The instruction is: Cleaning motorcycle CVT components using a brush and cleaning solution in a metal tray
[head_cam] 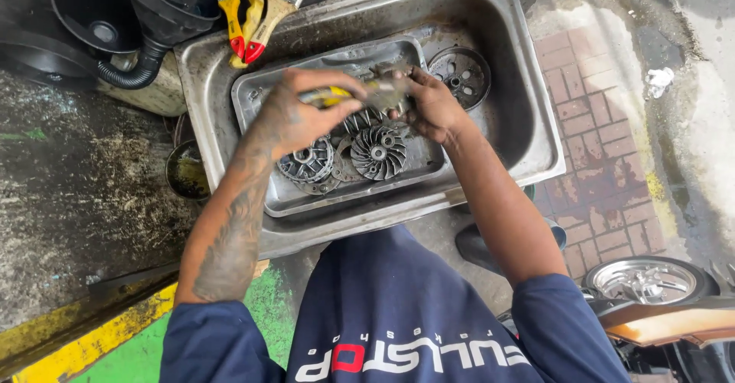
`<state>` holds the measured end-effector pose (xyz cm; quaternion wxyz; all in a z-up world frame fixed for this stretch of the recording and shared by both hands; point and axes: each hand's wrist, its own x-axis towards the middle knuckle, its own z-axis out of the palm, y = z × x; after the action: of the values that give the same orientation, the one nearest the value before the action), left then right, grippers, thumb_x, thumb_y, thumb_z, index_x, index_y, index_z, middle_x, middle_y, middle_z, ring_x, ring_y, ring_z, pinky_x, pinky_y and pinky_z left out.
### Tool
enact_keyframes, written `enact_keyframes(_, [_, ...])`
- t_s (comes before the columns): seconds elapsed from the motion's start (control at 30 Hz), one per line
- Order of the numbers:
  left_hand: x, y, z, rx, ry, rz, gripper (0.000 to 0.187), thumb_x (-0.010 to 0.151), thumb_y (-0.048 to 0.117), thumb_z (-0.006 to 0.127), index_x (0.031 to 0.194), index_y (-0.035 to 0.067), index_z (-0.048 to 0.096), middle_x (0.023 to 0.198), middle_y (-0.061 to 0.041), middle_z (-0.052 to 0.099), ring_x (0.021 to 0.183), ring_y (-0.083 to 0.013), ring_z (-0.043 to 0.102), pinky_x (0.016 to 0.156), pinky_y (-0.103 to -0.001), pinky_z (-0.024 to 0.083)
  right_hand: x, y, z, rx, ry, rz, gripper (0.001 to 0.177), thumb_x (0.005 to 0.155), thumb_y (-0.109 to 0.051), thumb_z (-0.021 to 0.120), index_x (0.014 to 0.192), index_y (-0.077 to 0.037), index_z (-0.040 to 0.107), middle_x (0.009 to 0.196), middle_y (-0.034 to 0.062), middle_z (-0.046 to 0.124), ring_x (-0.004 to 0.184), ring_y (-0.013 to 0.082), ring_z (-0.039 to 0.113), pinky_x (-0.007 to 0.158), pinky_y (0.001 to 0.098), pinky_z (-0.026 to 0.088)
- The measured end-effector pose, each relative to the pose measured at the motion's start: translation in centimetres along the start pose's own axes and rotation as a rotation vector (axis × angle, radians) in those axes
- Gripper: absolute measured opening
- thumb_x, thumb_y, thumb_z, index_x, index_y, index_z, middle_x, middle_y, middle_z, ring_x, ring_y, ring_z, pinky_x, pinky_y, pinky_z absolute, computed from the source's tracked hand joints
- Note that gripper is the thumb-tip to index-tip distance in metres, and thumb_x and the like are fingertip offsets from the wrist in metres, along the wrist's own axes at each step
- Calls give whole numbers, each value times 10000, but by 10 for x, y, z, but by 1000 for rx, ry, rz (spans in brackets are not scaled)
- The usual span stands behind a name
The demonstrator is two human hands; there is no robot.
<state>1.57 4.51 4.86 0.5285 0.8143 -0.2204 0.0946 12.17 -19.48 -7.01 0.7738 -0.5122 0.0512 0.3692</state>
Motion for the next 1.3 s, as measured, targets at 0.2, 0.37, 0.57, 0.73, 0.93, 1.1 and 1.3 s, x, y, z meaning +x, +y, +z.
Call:
enact_keyframes(0.2, [-3,-4,2,34,29,-2,193,938,-87,833,1063,60,819,1032,-191,827,1017,-410,805,953,-514,630,-19,-6,0,-62,-78,-155,393,1021,-51,784,1363,-120,604,1032,69,670,762,276,798,512,269,605])
enact_keyframes(0.37, [2,-6,-3,268,125,-25,155,1009,-18,866,1147,27,810,1199,-188,828,1086,-299,817,947,-381,693,3,0,-19,-22,-264,-143,659,924,226,681,1471,-99,511,1426,194,592,1288,374,667,1012,427,695])
enact_keyframes(0.57, [10,-5,-2,306,41,-30,138,1024,8,867,1146,46,814,1167,-165,841,972,-254,840,804,-332,714,-5,-3,-4,-422,-175,-242,437,999,102,722,1372,-45,549,1138,131,719,1051,253,735,969,377,701])
enact_keyframes(0.73, [18,1,8,222,-44,-103,132,1006,55,847,1097,145,814,1088,-98,848,851,-186,798,676,-307,691,-5,-3,3,-666,-177,-409,304,964,83,753,1212,-77,679,1102,29,767,1032,158,730,954,299,604])
enact_keyframes(0.93, [23,-1,8,333,-128,-36,54,1019,82,838,1066,103,822,1070,-119,845,873,-230,814,724,-335,691,-10,-8,5,-856,-50,-368,212,963,-97,823,1161,-105,744,1094,23,815,990,165,755,934,314,598])
enact_keyframes(1.1, [30,5,8,408,-112,-23,93,993,100,878,1046,150,820,999,-49,836,816,-205,782,705,-376,661,-21,-16,14,-932,1,-289,179,1007,-147,772,1174,-108,719,1097,50,813,968,204,740,892,376,582])
enact_keyframes(1.3, [32,6,9,400,-130,-28,97,996,101,869,1075,144,831,1103,-65,863,905,-231,829,762,-380,683,-29,-21,19,-877,-37,-283,216,1031,-114,764,1233,-91,690,901,-9,715,723,116,591,716,312,508])
